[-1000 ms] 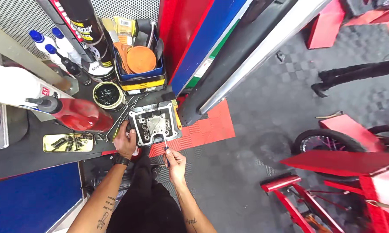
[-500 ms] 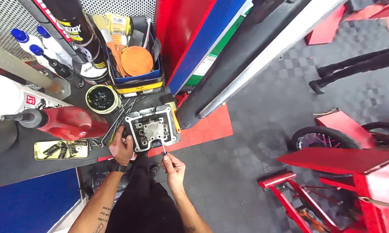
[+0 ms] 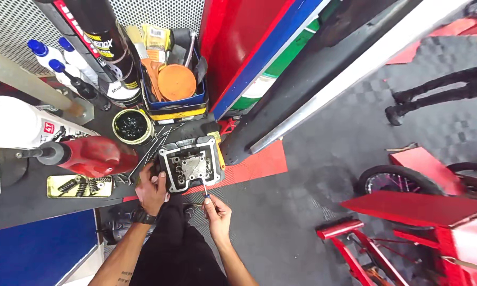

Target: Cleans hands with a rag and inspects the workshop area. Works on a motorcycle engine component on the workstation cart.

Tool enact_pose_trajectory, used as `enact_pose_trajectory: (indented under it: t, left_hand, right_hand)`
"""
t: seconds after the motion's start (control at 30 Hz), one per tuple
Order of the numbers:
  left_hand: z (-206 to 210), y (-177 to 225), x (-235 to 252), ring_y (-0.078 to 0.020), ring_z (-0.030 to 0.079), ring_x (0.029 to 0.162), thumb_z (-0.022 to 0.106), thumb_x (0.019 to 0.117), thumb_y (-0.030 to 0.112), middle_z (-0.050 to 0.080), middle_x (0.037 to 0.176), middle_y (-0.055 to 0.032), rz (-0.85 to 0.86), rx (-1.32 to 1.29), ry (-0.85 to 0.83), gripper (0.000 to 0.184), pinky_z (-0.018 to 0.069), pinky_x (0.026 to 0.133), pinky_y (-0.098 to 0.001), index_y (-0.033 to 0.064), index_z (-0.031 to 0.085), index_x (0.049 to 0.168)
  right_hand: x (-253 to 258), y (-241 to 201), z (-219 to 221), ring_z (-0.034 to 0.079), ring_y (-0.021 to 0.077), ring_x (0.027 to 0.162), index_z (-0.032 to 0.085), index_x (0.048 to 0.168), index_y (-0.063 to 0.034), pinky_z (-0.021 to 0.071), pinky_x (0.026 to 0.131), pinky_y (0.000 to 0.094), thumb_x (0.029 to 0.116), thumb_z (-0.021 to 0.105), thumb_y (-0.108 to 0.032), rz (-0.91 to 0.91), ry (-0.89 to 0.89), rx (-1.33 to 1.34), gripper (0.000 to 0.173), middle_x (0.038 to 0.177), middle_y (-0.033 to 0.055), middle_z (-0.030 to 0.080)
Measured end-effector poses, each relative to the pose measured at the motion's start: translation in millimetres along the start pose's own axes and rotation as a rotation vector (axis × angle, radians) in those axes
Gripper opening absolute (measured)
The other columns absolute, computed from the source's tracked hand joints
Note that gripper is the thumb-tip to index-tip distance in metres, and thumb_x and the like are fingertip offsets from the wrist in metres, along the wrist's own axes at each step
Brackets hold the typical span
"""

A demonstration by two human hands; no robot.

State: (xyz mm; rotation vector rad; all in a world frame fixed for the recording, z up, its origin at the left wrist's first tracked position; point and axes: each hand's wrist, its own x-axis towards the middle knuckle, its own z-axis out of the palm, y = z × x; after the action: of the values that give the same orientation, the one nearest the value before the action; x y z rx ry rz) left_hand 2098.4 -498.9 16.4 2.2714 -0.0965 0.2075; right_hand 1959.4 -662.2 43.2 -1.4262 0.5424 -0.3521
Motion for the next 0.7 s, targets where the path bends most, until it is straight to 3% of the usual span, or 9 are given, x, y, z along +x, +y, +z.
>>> enact_pose_trajectory:
  t: [0.1,0.2,0.27,0.37,0.47,0.5,0.53,0.6,0.7]
  left_hand:
    - [-22.5,22.8,6.3,-0.0122,0.062,0.060,0.055,0.1047,0.036,0.064,0.075,-0.0097,0.052,-0.050,0.021,0.048,0.0551,0.057,-0.0316,-0.0075,0.060,0.123]
    - [-42.0,49.6,36.4,-0.0071,0.064,0.069,0.058,0.1042,0.024,0.069,0.081,-0.0110,0.245,-0.119,0.031,0.030,0.0547,0.065,-0.0211,-0.0042,0.068,0.106]
    - [-44.4,60.7,63.6,-0.0079,0.064,0.073,0.057,0.1044,0.020,0.069,0.084,-0.0118,0.312,-0.143,0.008,0.027,0.0534,0.067,-0.0205,-0.0027,0.070,0.103]
    - [-35.7,67.2,90.9,-0.0085,0.065,0.073,0.058,0.1049,0.021,0.071,0.089,-0.0113,0.243,-0.117,-0.104,0.026,0.0544,0.066,-0.0217,-0.0008,0.071,0.105]
    - [-24.3,69.2,102.9,-0.0160,0.066,0.075,0.057,0.1049,0.030,0.070,0.094,-0.0111,0.219,-0.011,-0.246,0.030,0.0552,0.065,-0.0304,0.0060,0.075,0.106]
    - [-23.2,70.1,105.1,-0.0195,0.066,0.083,0.056,0.1048,0.037,0.069,0.101,-0.0117,0.229,0.003,-0.309,0.035,0.0557,0.071,-0.0339,0.0088,0.076,0.108]
    - [-23.9,71.5,106.3,-0.0234,0.065,0.099,0.055,0.1036,0.046,0.068,0.112,-0.0128,0.237,-0.018,-0.381,0.041,0.0545,0.084,-0.0379,0.0116,0.076,0.112]
    - [-23.9,74.1,104.7,-0.0296,0.056,0.126,0.060,0.0937,0.066,0.064,0.132,-0.0132,0.276,-0.101,-0.496,0.058,0.0470,0.104,-0.0479,0.0161,0.074,0.120]
    - [-20.6,80.8,97.0,-0.0299,0.046,0.141,0.066,0.0748,0.083,0.060,0.142,-0.0073,0.348,-0.093,-0.639,0.082,0.0351,0.118,-0.0558,0.0192,0.068,0.126]
  right_hand:
    - [2.5,-0.7,-4.3,0.054,0.0035,0.053,0.073,0.112,0.0028,0.0454,0.048,0.0182,0.1020,0.060,-0.015,0.117,-0.068,0.185,0.024,0.072,0.0040,0.067]
    - [4.0,-3.9,-8.1,0.056,0.0040,0.055,0.074,0.113,0.0006,0.0470,0.050,0.0185,0.1019,0.062,-0.022,0.240,-0.113,0.339,0.028,0.075,0.0068,0.069]
    - [6.4,-4.3,-12.0,0.057,0.0043,0.056,0.074,0.114,-0.0006,0.0476,0.050,0.0184,0.1014,0.064,-0.025,0.283,-0.148,0.390,0.030,0.077,0.0080,0.070]
    - [8.1,-3.9,-18.0,0.058,0.0048,0.058,0.074,0.116,-0.0015,0.0484,0.051,0.0189,0.1006,0.066,-0.027,0.346,-0.177,0.432,0.031,0.078,0.0086,0.070]
    - [10.7,-3.4,-22.6,0.060,0.0053,0.061,0.074,0.118,-0.0022,0.0496,0.054,0.0195,0.1013,0.065,-0.029,0.370,-0.210,0.436,0.033,0.080,0.0080,0.070]
    - [11.3,-3.8,-23.5,0.059,0.0051,0.061,0.074,0.118,-0.0024,0.0493,0.054,0.0194,0.1016,0.064,-0.029,0.373,-0.219,0.431,0.033,0.080,0.0078,0.070]
    - [11.5,-4.6,-24.0,0.059,0.0052,0.061,0.074,0.118,-0.0026,0.0491,0.054,0.0194,0.1018,0.064,-0.029,0.377,-0.223,0.430,0.033,0.081,0.0079,0.070]
    - [10.9,-6.3,-24.3,0.060,0.0056,0.063,0.074,0.119,-0.0034,0.0501,0.056,0.0196,0.1018,0.064,-0.029,0.394,-0.218,0.439,0.032,0.083,0.0080,0.071]
    - [10.2,-9.1,-22.3,0.062,0.0063,0.066,0.075,0.117,-0.0062,0.0521,0.058,0.0208,0.1010,0.066,-0.030,0.409,-0.205,0.448,0.030,0.085,0.0075,0.072]
